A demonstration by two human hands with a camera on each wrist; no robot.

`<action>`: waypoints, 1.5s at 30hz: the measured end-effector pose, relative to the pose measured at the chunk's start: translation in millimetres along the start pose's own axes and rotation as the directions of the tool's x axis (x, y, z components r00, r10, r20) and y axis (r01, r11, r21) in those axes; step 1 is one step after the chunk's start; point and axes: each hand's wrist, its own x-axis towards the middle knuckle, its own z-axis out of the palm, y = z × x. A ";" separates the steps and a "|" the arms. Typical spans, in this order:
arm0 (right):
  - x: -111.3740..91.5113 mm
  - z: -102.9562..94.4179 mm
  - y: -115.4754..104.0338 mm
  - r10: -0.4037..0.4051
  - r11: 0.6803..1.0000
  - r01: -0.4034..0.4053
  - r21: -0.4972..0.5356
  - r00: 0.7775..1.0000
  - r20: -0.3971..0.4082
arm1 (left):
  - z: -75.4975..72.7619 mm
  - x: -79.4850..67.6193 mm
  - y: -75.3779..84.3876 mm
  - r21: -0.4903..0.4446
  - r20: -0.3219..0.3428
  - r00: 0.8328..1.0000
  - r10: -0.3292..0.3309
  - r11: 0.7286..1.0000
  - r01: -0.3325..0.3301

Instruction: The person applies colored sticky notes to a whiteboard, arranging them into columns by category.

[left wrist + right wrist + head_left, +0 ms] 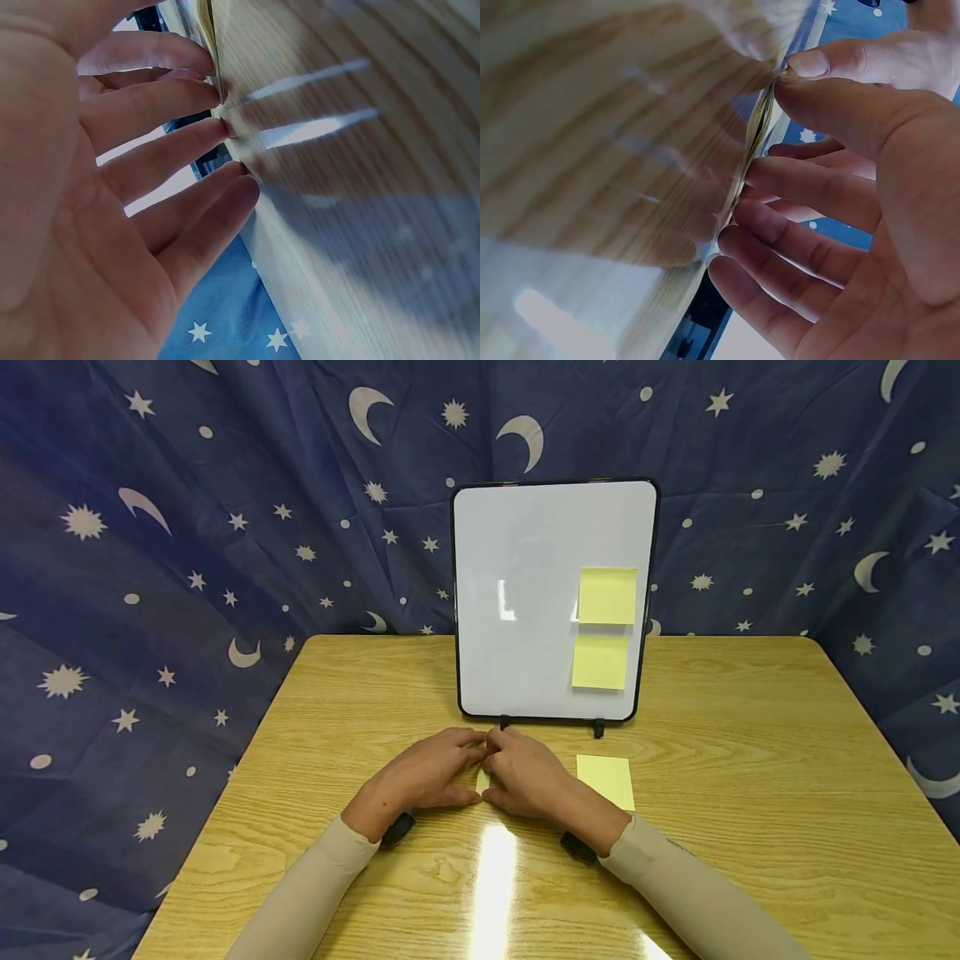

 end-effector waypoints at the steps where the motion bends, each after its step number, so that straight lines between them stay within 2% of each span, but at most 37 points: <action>1: 0.0 0.1 0.0 0.000 1.000 0.000 -0.003 1.000 0.003 | -0.2 0.1 0.3 0.003 0.002 1.000 0.003 1.000 -0.003; 11: -0.5 -1.8 0.3 0.004 1.000 -0.005 0.015 1.000 0.014 | -1.9 -0.9 1.7 0.038 0.014 1.000 0.015 0.999 -0.016; 26: -1.8 -0.2 1.9 0.004 0.999 -0.003 0.054 1.000 -0.014 | 0.0 -0.1 2.6 0.028 0.028 1.000 0.012 1.000 -0.013; 36: -2.0 0.2 3.0 0.001 0.999 0.000 0.041 1.000 -0.018 | 0.5 2.3 3.2 0.053 0.000 1.000 0.018 0.998 -0.018; 45: -1.7 0.3 2.6 0.004 0.999 -0.003 0.037 1.000 -0.008 | 1.6 2.1 0.8 0.037 -0.022 0.999 0.029 0.999 -0.028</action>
